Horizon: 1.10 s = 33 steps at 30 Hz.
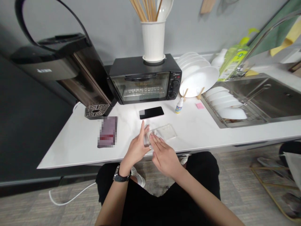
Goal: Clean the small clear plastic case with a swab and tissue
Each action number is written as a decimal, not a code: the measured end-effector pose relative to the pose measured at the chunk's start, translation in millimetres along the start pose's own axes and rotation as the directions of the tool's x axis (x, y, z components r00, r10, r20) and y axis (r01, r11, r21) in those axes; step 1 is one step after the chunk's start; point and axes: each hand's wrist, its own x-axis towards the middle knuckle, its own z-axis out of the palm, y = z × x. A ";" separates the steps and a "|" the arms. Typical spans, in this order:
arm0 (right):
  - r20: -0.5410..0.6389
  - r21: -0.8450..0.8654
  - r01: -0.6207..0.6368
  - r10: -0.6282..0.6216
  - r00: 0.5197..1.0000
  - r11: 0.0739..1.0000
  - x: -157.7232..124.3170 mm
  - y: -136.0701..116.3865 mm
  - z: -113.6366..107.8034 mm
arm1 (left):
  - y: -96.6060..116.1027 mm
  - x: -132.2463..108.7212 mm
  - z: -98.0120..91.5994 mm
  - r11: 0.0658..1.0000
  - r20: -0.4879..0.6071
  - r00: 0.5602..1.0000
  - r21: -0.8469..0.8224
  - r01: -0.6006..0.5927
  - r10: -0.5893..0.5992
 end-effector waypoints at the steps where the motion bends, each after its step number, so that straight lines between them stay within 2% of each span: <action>1: -0.004 -0.010 -0.022 0.022 1.000 1.000 -4.2 7.8 -2.2 | 1.1 0.3 0.3 1.000 0.003 1.000 -0.001 0.003 -0.003; 5: -0.075 -0.052 -0.135 0.131 0.989 0.990 -7.4 37.9 -7.5 | 4.6 0.9 1.1 1.000 0.001 1.000 0.002 0.007 -0.007; 8: -0.148 -0.056 -0.194 0.184 0.972 0.979 6.4 44.9 -3.0 | 5.0 1.1 1.7 1.000 -0.001 1.000 0.008 0.006 -0.006; 11: -0.206 -0.023 -0.250 0.240 0.949 0.968 27.9 29.0 9.9 | 4.3 0.5 1.1 1.000 -0.006 1.000 0.009 0.000 0.000; 14: -0.202 0.029 -0.223 0.224 0.953 0.974 43.2 -1.8 21.7 | 1.9 -2.0 -0.8 1.000 -0.019 1.000 -0.004 0.001 -0.001; 17: -0.159 0.057 -0.159 0.166 0.973 0.986 42.6 -26.2 22.8 | -1.2 -5.2 -2.4 0.999 -0.022 1.000 -0.025 0.021 -0.022; 19: -0.111 0.072 -0.114 0.122 0.986 0.991 34.0 -30.7 17.6 | -2.4 -6.2 -2.5 0.999 -0.023 0.999 -0.026 0.024 -0.025; 22: -0.022 0.075 -0.052 0.054 0.998 0.996 15.3 -19.2 7.3 | -1.1 -4.7 -1.4 1.000 -0.021 1.000 -0.013 0.019 -0.019; 25: 0.021 0.026 -0.075 0.074 0.997 0.997 -1.4 5.3 -1.1 | 2.6 -1.7 -0.2 1.000 -0.010 1.000 -0.010 0.012 -0.012; 29: -0.044 -0.068 -0.179 0.176 0.983 0.982 -7.2 36.1 -7.7 | 5.3 0.3 0.4 1.000 -0.008 1.000 0.018 0.010 -0.010; 33: -0.143 -0.104 -0.233 0.217 0.966 0.967 9.5 43.9 -3.1 | 4.6 0.5 1.5 0.999 -0.006 1.000 0.045 0.001 -0.001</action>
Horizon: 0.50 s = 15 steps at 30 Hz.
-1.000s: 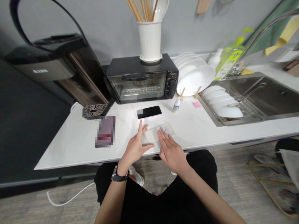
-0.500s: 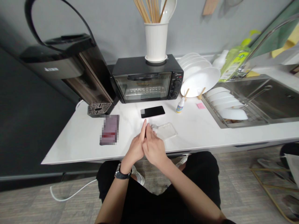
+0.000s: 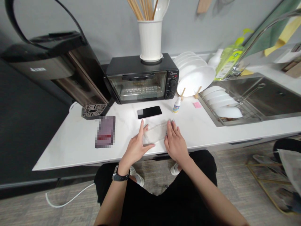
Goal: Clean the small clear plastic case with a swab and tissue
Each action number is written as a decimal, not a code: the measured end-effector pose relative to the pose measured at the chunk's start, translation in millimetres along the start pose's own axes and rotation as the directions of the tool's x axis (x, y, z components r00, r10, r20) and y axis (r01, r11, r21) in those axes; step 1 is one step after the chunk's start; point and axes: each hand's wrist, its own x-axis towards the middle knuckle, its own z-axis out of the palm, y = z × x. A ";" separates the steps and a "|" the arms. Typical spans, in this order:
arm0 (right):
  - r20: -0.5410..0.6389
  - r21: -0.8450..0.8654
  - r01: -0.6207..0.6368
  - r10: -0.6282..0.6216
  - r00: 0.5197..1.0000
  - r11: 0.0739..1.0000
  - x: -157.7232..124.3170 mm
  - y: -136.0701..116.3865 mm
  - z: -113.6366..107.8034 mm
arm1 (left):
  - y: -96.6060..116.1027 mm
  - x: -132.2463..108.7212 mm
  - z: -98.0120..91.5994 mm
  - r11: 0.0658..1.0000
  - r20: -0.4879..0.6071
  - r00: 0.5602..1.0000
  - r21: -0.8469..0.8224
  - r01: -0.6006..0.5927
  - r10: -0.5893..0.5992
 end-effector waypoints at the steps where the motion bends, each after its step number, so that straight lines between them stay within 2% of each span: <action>1: -0.023 -0.001 -0.013 0.013 1.000 1.000 5.3 -4.4 3.6 | -0.1 -0.1 0.2 1.000 0.001 1.000 0.001 -0.002 0.002; 5: -0.079 0.031 -0.033 0.035 0.996 0.999 21.0 -37.6 17.8 | 0.8 -1.8 -1.2 1.000 -0.011 1.000 -0.019 -0.003 0.003; 10: -0.003 0.124 0.066 -0.066 0.998 0.990 13.6 -75.8 15.5 | 0.1 -6.4 -5.5 0.997 -0.009 0.999 -0.049 0.051 -0.051; 12: 0.041 0.140 0.084 -0.090 0.995 0.987 4.3 -77.6 9.1 | -1.8 -6.7 -5.5 0.998 -0.004 0.999 -0.052 0.046 -0.046; 15: 0.113 0.160 0.144 -0.163 0.980 0.977 -9.4 -64.8 0.7 | -3.5 -4.7 -3.5 0.998 0.001 1.000 -0.064 0.009 -0.009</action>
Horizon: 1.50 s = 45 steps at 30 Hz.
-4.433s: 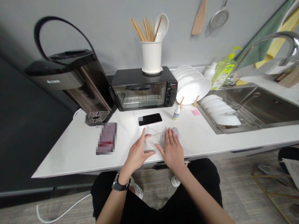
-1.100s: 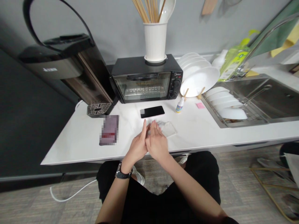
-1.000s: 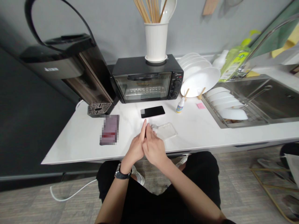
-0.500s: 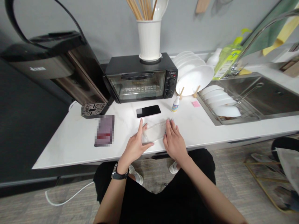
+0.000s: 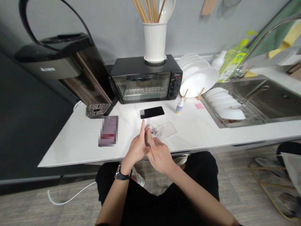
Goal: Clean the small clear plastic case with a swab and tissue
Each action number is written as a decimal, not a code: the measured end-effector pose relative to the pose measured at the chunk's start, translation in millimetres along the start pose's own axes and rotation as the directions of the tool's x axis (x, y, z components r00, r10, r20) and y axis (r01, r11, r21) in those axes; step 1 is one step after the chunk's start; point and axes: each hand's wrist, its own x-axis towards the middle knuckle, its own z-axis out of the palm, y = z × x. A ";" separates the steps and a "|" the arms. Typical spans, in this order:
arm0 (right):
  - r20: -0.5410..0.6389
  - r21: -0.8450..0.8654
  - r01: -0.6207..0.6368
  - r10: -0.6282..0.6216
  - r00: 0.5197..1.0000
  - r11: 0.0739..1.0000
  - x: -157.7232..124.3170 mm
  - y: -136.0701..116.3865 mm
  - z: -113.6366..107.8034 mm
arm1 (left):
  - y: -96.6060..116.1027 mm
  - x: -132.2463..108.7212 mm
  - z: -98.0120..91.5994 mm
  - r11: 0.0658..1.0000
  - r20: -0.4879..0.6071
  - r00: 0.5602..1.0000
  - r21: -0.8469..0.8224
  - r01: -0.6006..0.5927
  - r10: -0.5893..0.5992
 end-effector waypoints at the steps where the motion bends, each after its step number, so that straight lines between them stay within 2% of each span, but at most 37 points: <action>1: 0.023 0.002 0.015 -0.015 1.000 1.000 -4.7 6.5 -2.2 | 0.1 0.9 0.9 1.000 0.001 1.000 -0.005 -0.003 0.003; 4: 0.040 -0.015 -0.002 0.002 0.999 1.000 -13.6 32.1 -7.7 | 2.3 2.9 3.5 1.000 -0.003 1.000 -0.007 0.008 -0.008; 7: -0.026 -0.043 -0.064 0.063 0.998 0.997 -14.2 56.4 -12.5 | 5.3 3.4 4.8 1.000 -0.005 1.000 0.016 0.012 -0.012; 10: -0.104 -0.048 -0.104 0.098 0.990 0.993 -7.1 67.2 -15.0 | 7.9 3.4 4.6 0.999 -0.005 1.000 0.040 0.010 -0.009; 13: -0.159 -0.039 -0.110 0.103 0.982 0.993 7.3 61.5 -11.6 | 9.9 3.4 3.3 0.999 -0.009 1.000 0.050 0.006 -0.006; 19: -0.175 -0.024 -0.082 0.076 0.982 0.996 34.3 26.2 5.4 | 7.7 1.4 2.3 0.998 -0.024 1.000 0.054 0.010 -0.009; 23: -0.111 -0.010 -0.007 0.006 0.994 1.000 29.5 7.4 4.1 | 4.4 -1.2 2.6 0.996 -0.021 0.998 0.063 0.063 -0.062; 27: -0.024 0.019 0.054 -0.054 0.998 0.998 11.5 5.3 -6.2 | 3.6 -0.6 2.8 0.999 -0.030 0.999 0.043 0.014 -0.013; 30: 0.013 0.029 0.069 -0.069 0.998 0.997 -2.0 16.7 -9.8 | 4.1 1.5 3.5 0.999 -0.025 1.000 0.038 -0.004 0.004; 33: 0.012 0.000 0.012 -0.012 1.000 1.000 -8.1 38.4 -9.1 | 7.3 2.6 3.0 0.999 -0.007 1.000 0.052 -0.005 0.005; 35: -0.006 -0.014 -0.013 0.013 1.000 1.000 -6.1 55.2 -8.9 | 10.6 2.4 1.6 0.998 0.002 1.000 0.065 -0.001 0.001; 38: -0.022 -0.006 0.025 -0.025 0.999 1.000 2.8 75.6 -11.4 | 14.7 1.9 -0.7 0.997 0.004 1.000 0.072 0.011 -0.011; 41: -0.015 0.014 0.083 -0.083 0.996 0.996 10.1 84.3 -15.5 | 15.0 1.7 -1.8 0.999 -0.001 1.000 0.050 0.009 -0.009; 45: -0.009 0.018 0.113 -0.113 0.994 0.993 7.1 83.0 -20.2 | 11.9 1.5 -2.0 1.000 -0.006 1.000 0.010 -0.001 0.001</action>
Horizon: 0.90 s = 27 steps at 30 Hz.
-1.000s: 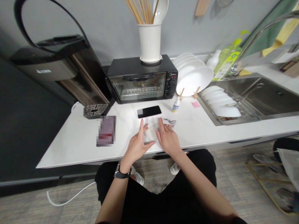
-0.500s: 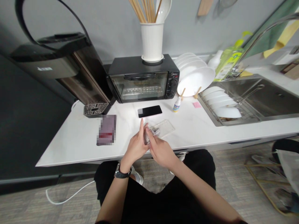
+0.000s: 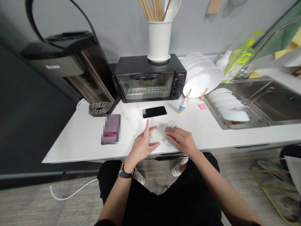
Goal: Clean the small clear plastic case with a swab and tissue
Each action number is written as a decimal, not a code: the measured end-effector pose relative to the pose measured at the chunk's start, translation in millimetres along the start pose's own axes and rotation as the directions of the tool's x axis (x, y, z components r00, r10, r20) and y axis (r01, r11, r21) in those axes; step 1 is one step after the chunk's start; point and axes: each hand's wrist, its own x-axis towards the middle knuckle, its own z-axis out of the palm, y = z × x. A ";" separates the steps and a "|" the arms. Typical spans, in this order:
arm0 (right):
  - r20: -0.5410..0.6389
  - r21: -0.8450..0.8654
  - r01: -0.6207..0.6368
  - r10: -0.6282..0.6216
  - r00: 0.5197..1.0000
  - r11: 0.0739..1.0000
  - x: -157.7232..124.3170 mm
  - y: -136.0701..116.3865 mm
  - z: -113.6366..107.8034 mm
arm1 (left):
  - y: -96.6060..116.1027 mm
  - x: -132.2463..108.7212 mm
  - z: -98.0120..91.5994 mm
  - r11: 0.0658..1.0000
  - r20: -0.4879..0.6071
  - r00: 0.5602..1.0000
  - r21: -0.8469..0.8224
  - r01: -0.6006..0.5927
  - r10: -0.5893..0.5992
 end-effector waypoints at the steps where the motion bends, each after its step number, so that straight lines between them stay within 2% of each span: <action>1: 0.000 -0.014 -0.007 0.007 1.000 1.000 -2.2 -0.9 -1.2 | -0.8 -0.1 -0.1 1.000 -0.003 1.000 -0.007 -0.001 0.001; 8: -0.086 -0.161 -0.130 0.117 0.989 0.978 -7.5 -3.7 -0.4 | -4.7 1.2 0.7 1.000 -0.002 1.000 -0.002 -0.020 0.020; 12: -0.122 -0.137 -0.186 0.170 0.978 0.973 5.4 -27.7 15.8 | -6.5 1.4 3.3 0.999 0.006 1.000 0.034 -0.025 0.025; 16: -0.086 -0.060 -0.134 0.129 0.988 0.989 8.6 -66.8 27.6 | -9.7 -0.7 4.6 0.997 0.000 0.999 0.066 -0.043 0.043; 19: -0.033 -0.006 -0.053 0.053 0.998 0.999 0.4 -78.3 26.3 | -11.1 -1.8 5.0 0.995 0.016 0.998 0.078 -0.054 0.053; 23: -0.005 0.004 0.001 -0.001 1.000 1.000 -13.0 -54.4 15.1 | -8.1 0.2 5.8 0.995 0.045 0.998 0.093 -0.049 0.045; 27: -0.066 -0.071 -0.085 0.081 0.995 0.994 -18.8 -15.8 2.4 | -3.4 3.1 6.7 0.994 0.046 0.998 0.102 -0.039 0.034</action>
